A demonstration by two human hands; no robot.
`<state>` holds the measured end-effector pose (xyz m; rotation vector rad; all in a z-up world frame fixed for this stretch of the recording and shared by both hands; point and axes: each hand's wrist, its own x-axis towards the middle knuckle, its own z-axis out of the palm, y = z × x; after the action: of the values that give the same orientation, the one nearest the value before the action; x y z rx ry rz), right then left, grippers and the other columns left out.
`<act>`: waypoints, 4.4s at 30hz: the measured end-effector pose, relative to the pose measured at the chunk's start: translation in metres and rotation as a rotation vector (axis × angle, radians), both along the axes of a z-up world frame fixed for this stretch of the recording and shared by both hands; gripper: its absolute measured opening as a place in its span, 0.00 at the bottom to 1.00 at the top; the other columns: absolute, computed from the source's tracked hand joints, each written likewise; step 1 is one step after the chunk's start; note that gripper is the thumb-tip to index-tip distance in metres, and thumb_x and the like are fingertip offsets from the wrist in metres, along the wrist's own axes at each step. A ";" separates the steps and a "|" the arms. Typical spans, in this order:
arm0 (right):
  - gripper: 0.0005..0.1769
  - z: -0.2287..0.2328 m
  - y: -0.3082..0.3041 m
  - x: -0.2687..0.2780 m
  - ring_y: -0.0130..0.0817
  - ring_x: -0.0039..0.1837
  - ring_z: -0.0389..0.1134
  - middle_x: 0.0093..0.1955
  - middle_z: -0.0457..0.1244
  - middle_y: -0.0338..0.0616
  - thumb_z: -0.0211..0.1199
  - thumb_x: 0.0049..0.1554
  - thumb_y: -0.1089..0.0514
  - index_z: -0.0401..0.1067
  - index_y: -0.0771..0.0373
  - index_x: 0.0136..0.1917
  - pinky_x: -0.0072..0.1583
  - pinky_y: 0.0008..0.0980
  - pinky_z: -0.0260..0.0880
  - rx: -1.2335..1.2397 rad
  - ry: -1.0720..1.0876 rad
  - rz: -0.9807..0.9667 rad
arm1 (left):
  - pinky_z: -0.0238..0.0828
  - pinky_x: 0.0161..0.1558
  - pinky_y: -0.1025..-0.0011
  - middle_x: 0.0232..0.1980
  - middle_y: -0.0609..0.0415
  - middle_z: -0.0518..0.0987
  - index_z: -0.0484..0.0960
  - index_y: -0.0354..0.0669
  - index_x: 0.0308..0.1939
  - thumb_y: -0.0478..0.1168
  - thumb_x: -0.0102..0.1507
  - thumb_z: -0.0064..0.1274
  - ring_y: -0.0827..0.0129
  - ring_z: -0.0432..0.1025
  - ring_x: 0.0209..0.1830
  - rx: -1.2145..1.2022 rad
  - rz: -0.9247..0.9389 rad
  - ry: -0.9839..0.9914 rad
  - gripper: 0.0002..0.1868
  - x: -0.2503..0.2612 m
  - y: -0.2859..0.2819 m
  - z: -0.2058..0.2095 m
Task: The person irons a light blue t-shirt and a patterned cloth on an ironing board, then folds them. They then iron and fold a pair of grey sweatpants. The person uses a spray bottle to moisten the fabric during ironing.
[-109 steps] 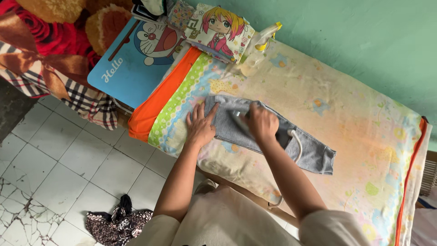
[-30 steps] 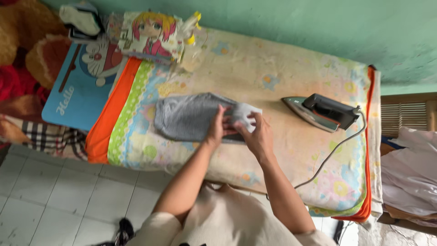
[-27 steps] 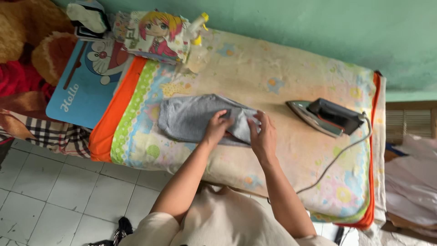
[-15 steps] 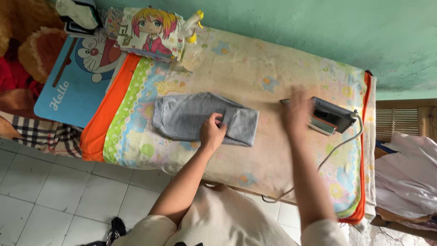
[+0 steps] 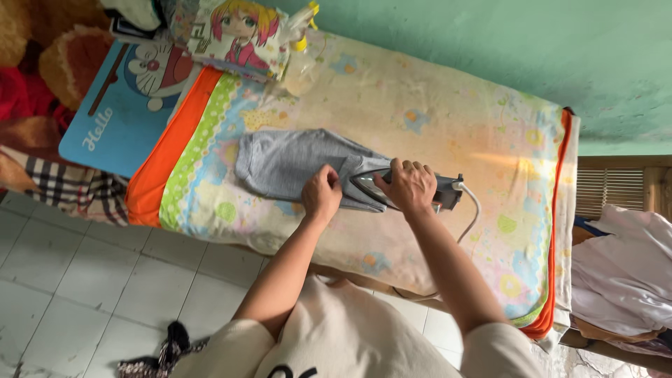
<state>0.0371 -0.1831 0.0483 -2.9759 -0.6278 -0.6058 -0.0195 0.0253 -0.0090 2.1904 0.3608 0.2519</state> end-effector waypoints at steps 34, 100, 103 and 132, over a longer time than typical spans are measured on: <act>0.34 -0.049 -0.008 -0.025 0.55 0.58 0.67 0.53 0.66 0.55 0.71 0.50 0.27 0.77 0.61 0.46 0.65 0.61 0.55 0.136 0.191 -0.439 | 0.32 0.80 0.58 0.84 0.42 0.36 0.38 0.36 0.80 0.70 0.60 0.53 0.53 0.33 0.85 0.493 -0.515 0.126 0.62 -0.040 -0.015 0.019; 0.33 0.041 0.051 -0.020 0.53 0.48 0.73 0.45 0.70 0.55 0.72 0.51 0.32 0.72 0.61 0.52 0.48 0.51 0.72 0.257 0.501 -0.405 | 0.72 0.35 0.72 0.30 0.53 0.80 0.77 0.37 0.42 0.34 0.59 0.61 0.73 0.74 0.28 -0.482 0.093 -0.159 0.11 0.017 0.051 -0.020; 0.34 0.020 0.112 -0.013 0.52 0.48 0.73 0.44 0.70 0.55 0.73 0.49 0.33 0.70 0.63 0.50 0.49 0.49 0.72 0.180 0.401 -0.324 | 0.72 0.34 0.72 0.30 0.54 0.78 0.73 0.38 0.40 0.32 0.58 0.61 0.73 0.73 0.29 -0.447 0.117 -0.210 0.12 0.022 0.056 -0.016; 0.29 0.023 0.019 -0.023 0.53 0.52 0.73 0.48 0.71 0.51 0.75 0.47 0.36 0.72 0.58 0.49 0.50 0.50 0.71 0.246 0.424 -0.625 | 0.72 0.39 0.56 0.37 0.46 0.81 0.83 0.42 0.45 0.31 0.60 0.57 0.52 0.76 0.35 0.007 -0.024 -0.222 0.10 0.019 0.059 -0.011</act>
<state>0.0141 -0.1642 0.0709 -2.8826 0.3897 -0.0367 0.0000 0.0843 -0.0197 2.1460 0.2097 0.4783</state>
